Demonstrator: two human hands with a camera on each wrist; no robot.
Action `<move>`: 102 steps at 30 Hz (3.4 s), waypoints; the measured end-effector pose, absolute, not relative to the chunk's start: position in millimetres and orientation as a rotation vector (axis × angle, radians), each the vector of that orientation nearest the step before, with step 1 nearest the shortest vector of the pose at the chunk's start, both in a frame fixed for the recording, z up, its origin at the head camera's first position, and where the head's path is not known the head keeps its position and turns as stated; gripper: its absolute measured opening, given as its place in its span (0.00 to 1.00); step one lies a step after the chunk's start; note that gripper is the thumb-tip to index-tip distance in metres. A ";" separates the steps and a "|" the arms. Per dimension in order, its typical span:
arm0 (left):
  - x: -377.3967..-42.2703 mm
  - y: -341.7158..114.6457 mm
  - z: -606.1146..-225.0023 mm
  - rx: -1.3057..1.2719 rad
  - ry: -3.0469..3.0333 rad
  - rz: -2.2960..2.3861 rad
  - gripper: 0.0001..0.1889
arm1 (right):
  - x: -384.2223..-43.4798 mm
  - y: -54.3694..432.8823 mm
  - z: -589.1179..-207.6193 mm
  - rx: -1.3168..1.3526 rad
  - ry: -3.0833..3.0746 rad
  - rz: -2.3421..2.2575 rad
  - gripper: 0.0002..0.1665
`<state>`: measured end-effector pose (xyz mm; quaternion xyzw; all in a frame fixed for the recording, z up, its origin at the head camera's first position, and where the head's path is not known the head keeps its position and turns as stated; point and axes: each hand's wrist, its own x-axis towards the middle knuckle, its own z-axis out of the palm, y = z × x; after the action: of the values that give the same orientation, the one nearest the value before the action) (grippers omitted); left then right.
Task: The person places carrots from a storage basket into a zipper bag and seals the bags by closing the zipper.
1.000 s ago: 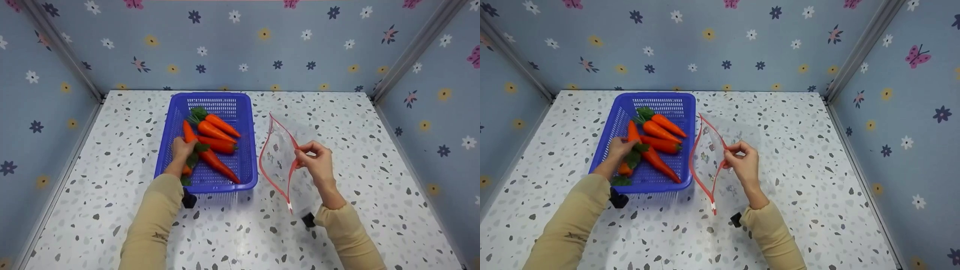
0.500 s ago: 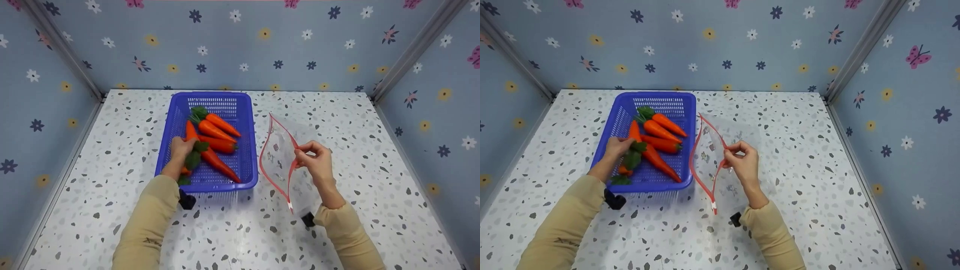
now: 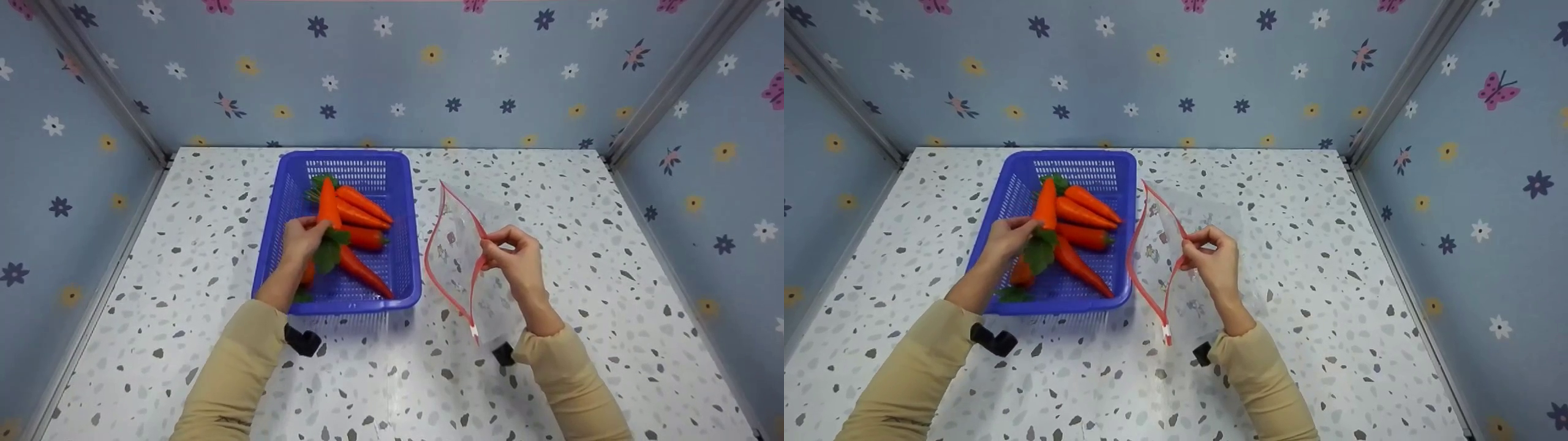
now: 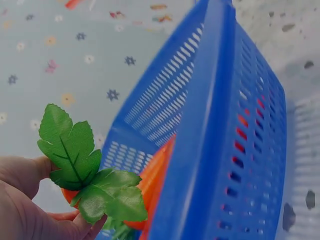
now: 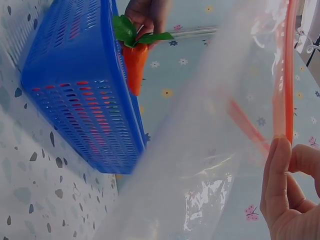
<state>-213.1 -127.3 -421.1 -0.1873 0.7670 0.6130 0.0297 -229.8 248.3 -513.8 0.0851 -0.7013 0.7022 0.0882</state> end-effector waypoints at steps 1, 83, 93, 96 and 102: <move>-211.2 -125.3 -418.7 -0.558 2.361 1.904 0.21 | -230.9 248.5 -513.8 0.243 -2.094 2.089 0.10; -209.5 -21.7 -366.6 0.001 2.286 1.739 0.14 | -219.9 183.5 -407.3 0.105 -2.215 2.134 0.10; -205.3 -17.7 -371.2 0.108 2.172 1.895 0.14 | -222.0 184.6 -404.7 0.076 -2.231 2.114 0.04; -199.6 -19.5 -371.9 0.186 2.295 1.797 0.15 | -222.1 186.1 -404.3 0.098 -2.198 2.120 0.07; -189.0 -23.3 -370.2 0.260 2.377 1.687 0.17 | -221.8 187.8 -402.8 0.099 -2.180 2.103 0.08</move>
<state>-189.0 -23.3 -370.2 0.0883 0.8077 0.5730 0.1074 -221.8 187.8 -402.8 0.0325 -0.7181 0.6929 0.0555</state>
